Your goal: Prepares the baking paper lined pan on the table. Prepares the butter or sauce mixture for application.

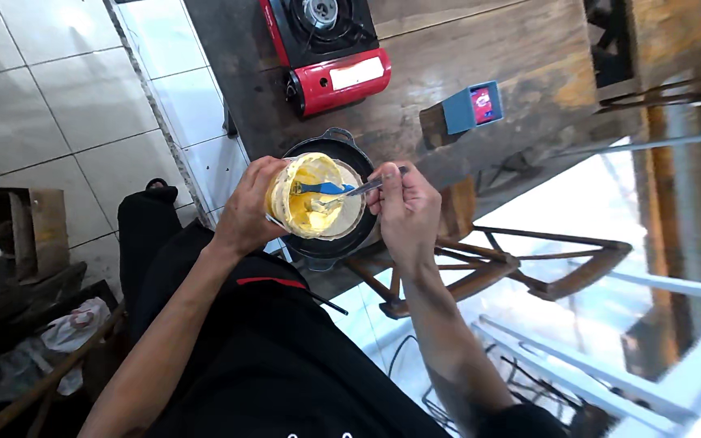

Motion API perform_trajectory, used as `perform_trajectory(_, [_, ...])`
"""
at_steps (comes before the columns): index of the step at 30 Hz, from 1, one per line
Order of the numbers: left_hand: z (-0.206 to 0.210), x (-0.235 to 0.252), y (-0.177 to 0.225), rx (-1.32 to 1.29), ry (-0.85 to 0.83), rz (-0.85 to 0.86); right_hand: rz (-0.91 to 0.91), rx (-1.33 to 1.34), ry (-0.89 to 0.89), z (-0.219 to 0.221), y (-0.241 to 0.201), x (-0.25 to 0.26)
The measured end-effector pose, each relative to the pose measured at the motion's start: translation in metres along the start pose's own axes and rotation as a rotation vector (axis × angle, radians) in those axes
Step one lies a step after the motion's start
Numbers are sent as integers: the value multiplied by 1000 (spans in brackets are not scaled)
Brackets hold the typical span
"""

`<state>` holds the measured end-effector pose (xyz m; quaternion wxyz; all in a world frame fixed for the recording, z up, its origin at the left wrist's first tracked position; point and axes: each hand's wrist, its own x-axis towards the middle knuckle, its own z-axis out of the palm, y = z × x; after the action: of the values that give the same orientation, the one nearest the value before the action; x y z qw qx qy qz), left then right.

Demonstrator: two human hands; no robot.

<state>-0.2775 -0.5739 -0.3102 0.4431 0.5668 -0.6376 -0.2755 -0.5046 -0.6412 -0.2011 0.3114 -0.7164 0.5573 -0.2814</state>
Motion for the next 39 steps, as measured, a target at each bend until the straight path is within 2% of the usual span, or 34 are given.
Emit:
perform_trajectory(6, [11,1,9,101,106,-29,282,380,148,14,21,-14])
perform_trajectory(11, [19,6,1,65,199,17,588,792,322,22,31,-26])
perform_trajectory(15, [19,4,-11,50,175,-44,777,1081,434,5,41,-34])
perform_trajectory(18, [14,-7,-23,91,172,-77,850,1163,460,-8,72,-37])
perform_trajectory(23, [-3,-23,-33,104,163,-181,955,1072,611,7,139,-40])
perform_trajectory(26, [-9,-27,-28,135,195,-269,952,971,581,27,167,-39])
perform_trajectory(29, [-11,-32,-27,128,207,-326,861,878,468,51,189,-40])
perform_trajectory(33, [-11,-34,-27,107,174,-377,687,619,477,73,212,-57])
perform_trajectory(37, [-5,-30,-28,99,178,-349,510,103,510,66,208,-77])
perform_trajectory(39, [-1,-27,-27,110,178,-326,493,3,521,51,198,-82])
